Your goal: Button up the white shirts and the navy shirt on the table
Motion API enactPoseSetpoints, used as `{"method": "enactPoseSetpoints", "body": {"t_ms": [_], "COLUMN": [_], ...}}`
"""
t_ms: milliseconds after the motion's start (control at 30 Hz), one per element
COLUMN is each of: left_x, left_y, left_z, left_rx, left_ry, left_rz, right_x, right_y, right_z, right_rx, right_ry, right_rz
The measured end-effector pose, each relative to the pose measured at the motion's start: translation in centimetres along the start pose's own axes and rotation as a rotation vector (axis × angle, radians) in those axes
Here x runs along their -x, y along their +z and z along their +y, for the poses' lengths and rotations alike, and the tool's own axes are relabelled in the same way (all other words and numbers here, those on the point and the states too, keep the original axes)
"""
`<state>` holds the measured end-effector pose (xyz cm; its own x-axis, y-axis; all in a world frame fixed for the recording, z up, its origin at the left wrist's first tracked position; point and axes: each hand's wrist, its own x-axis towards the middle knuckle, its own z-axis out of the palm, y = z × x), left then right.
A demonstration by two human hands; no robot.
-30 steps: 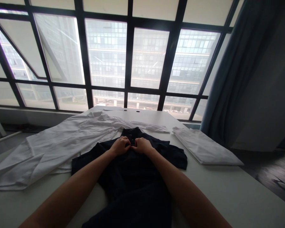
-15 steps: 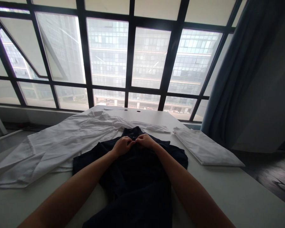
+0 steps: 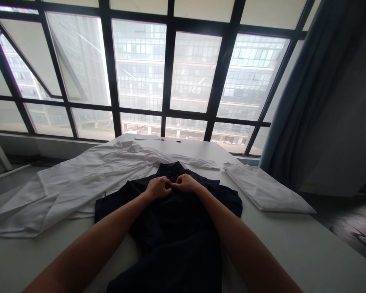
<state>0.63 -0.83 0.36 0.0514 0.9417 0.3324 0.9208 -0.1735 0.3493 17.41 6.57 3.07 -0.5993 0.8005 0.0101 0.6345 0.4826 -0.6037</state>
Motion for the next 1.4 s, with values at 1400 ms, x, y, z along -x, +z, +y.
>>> {"method": "enactPoseSetpoints", "body": {"t_ms": [1400], "left_x": [-0.5], "left_y": [1.1], "left_z": [0.0], "left_rx": [0.211], "left_ry": [-0.016], "left_rz": [0.188], "right_x": [-0.2], "right_y": [-1.0], "right_z": [1.3], "right_rx": [0.214], "right_ry": [0.102], "right_rz": [0.112]}}
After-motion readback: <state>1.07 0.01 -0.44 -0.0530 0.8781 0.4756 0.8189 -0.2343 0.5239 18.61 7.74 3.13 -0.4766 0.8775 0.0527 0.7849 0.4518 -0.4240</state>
